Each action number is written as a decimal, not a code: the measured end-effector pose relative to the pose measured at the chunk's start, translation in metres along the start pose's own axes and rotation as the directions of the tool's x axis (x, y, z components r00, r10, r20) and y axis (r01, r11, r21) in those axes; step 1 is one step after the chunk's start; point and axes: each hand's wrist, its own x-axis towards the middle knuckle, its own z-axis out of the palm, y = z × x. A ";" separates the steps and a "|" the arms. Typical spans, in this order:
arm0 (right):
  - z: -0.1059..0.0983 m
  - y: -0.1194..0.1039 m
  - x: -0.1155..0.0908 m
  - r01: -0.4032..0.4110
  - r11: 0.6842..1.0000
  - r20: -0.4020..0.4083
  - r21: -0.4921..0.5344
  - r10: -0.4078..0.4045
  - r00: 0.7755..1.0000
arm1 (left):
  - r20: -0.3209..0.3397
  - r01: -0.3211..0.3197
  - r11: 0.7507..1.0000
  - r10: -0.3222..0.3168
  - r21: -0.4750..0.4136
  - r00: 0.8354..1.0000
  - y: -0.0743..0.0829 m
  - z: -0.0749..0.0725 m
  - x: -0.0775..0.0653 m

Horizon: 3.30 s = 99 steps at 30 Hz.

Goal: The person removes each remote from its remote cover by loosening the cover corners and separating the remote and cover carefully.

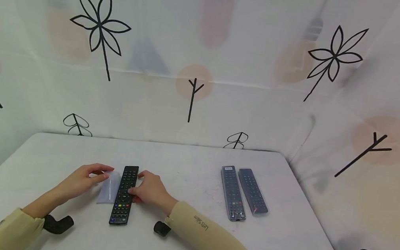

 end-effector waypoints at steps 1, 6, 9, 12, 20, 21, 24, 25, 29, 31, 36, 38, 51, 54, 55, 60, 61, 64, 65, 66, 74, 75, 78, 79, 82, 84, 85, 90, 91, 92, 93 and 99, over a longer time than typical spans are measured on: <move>0.000 0.000 0.000 -0.002 1.000 0.001 0.004 0.002 1.000 | 0.000 0.003 1.000 -0.003 -0.001 1.000 0.000 0.000 0.000; -0.001 0.000 -0.002 -0.009 1.000 0.008 0.010 0.009 1.000 | 0.004 -0.003 1.000 0.003 0.003 1.000 0.001 0.000 0.000; -0.001 0.000 -0.004 -0.014 1.000 0.017 0.021 0.013 1.000 | 0.004 -0.006 1.000 0.006 0.003 1.000 0.001 0.001 0.001; -0.002 0.001 -0.006 -0.012 0.999 0.029 0.044 0.011 1.000 | 0.000 -0.004 1.000 0.004 0.000 1.000 0.000 0.002 0.002; -0.006 0.002 -0.011 -0.006 0.998 0.051 0.068 0.003 0.999 | 0.003 -0.003 1.000 0.003 0.003 1.000 0.003 0.002 0.002; -0.007 0.003 -0.011 -0.005 0.998 0.053 0.067 0.001 0.999 | 0.002 -0.003 1.000 0.003 0.003 1.000 0.003 0.002 0.002; -0.011 0.006 -0.013 0.001 0.998 0.053 0.063 -0.004 0.999 | -0.001 -0.005 1.000 0.005 0.008 1.000 0.002 0.002 0.002; -0.012 0.008 -0.013 0.003 0.998 0.052 0.057 -0.006 0.999 | -0.003 -0.005 1.000 0.005 0.009 1.000 0.001 0.003 0.002; -0.020 0.012 -0.016 -0.001 0.998 0.031 0.061 -0.001 1.000 | -0.008 -0.019 1.000 0.019 0.012 1.000 0.000 0.003 0.003; -0.024 0.015 -0.018 -0.002 0.998 0.014 0.067 0.002 1.000 | -0.014 -0.024 1.000 0.025 0.014 1.000 -0.001 0.004 0.003; -0.039 0.024 -0.023 0.004 0.996 -0.030 0.088 -0.001 1.000 | -0.021 -0.045 0.999 0.046 0.023 0.999 0.001 0.004 0.001; -0.046 0.029 -0.027 0.010 0.994 -0.042 0.107 -0.005 0.999 | -0.024 -0.052 0.998 0.053 0.025 0.998 0.003 0.005 0.000; -0.103 0.072 -0.060 -0.038 0.987 -0.155 0.154 0.062 0.986 | -0.054 -0.160 0.986 0.162 0.044 0.985 0.002 0.016 0.004; -0.118 0.081 -0.069 -0.053 0.985 -0.211 0.164 0.087 0.974 | -0.053 -0.187 0.981 0.190 0.045 0.980 0.003 0.018 0.004; -0.123 0.084 -0.072 -0.054 0.985 -0.225 0.162 0.091 0.970 | -0.049 -0.196 0.979 0.198 0.046 0.979 0.003 0.018 0.004; -0.149 0.098 -0.089 -0.050 0.988 -0.267 0.147 0.088 0.960 | -0.038 -0.212 0.976 0.214 0.059 0.976 0.001 0.018 0.006; -0.154 0.101 -0.092 -0.047 0.989 -0.272 0.142 0.085 0.958 | -0.036 -0.215 0.975 0.218 0.063 0.975 0.000 0.018 0.006; -0.166 0.110 -0.101 -0.052 0.989 -0.285 0.137 0.089 0.954 | -0.036 -0.218 0.973 0.221 0.079 0.975 -0.002 0.020 0.007; -0.169 0.113 -0.103 -0.054 0.989 -0.287 0.138 0.092 0.954 | -0.036 -0.216 0.972 0.220 0.086 0.975 -0.003 0.021 0.007; -0.172 0.115 -0.105 -0.056 0.989 -0.288 0.136 0.093 0.953 | -0.034 -0.214 0.973 0.218 0.092 0.975 -0.004 0.022 0.007; -0.190 0.127 -0.121 -0.064 0.992 -0.365 0.113 0.101 0.925 | -0.028 -0.187 0.975 0.191 0.119 0.981 -0.002 0.023 0.006; -0.192 0.127 -0.123 -0.068 0.993 -0.380 0.100 0.101 0.920 | -0.027 -0.182 0.976 0.187 0.120 0.982 -0.001 0.023 0.006; -0.195 0.129 -0.127 -0.077 0.995 -0.421 0.062 0.096 0.902 | -0.027 -0.176 0.977 0.181 0.121 0.983 0.001 0.022 0.005; -0.196 0.130 -0.128 -0.081 0.996 -0.432 0.047 0.094 0.897 | -0.028 -0.174 0.977 0.179 0.119 0.983 0.002 0.022 0.005; -0.198 0.135 -0.129 -0.094 0.996 -0.453 0.004 0.086 0.887 | -0.032 -0.179 0.977 0.184 0.119 0.982 0.002 0.023 0.004; -0.199 0.138 -0.128 -0.115 0.993 -0.459 -0.022 0.092 0.884 | -0.034 -0.177 0.977 0.182 0.118 0.983 0.002 0.023 0.004; -0.199 0.138 -0.128 -0.130 0.991 -0.460 -0.036 0.099 0.883 | -0.037 -0.174 0.978 0.180 0.116 0.983 0.001 0.023 0.004; -0.199 0.139 -0.128 -0.163 0.984 -0.456 -0.073 0.112 0.883 | -0.036 -0.187 0.975 0.193 0.120 0.981 -0.001 0.023 0.005; -0.199 0.140 -0.127 -0.169 0.982 -0.458 -0.081 0.113 0.882 | -0.036 -0.194 0.973 0.200 0.122 0.979 -0.001 0.023 0.005; -0.200 0.140 -0.127 -0.175 0.981 -0.458 -0.087 0.116 0.881 | -0.036 -0.202 0.971 0.208 0.127 0.978 -0.002 0.023 0.005; -0.200 0.140 -0.126 -0.187 0.978 -0.460 -0.094 0.124 0.879 | -0.037 -0.206 0.970 0.213 0.130 0.976 -0.003 0.023 0.006; -0.200 0.143 -0.120 -0.255 0.957 -0.448 -0.136 0.170 0.878 | -0.039 -0.206 0.969 0.213 0.136 0.976 -0.004 0.025 0.008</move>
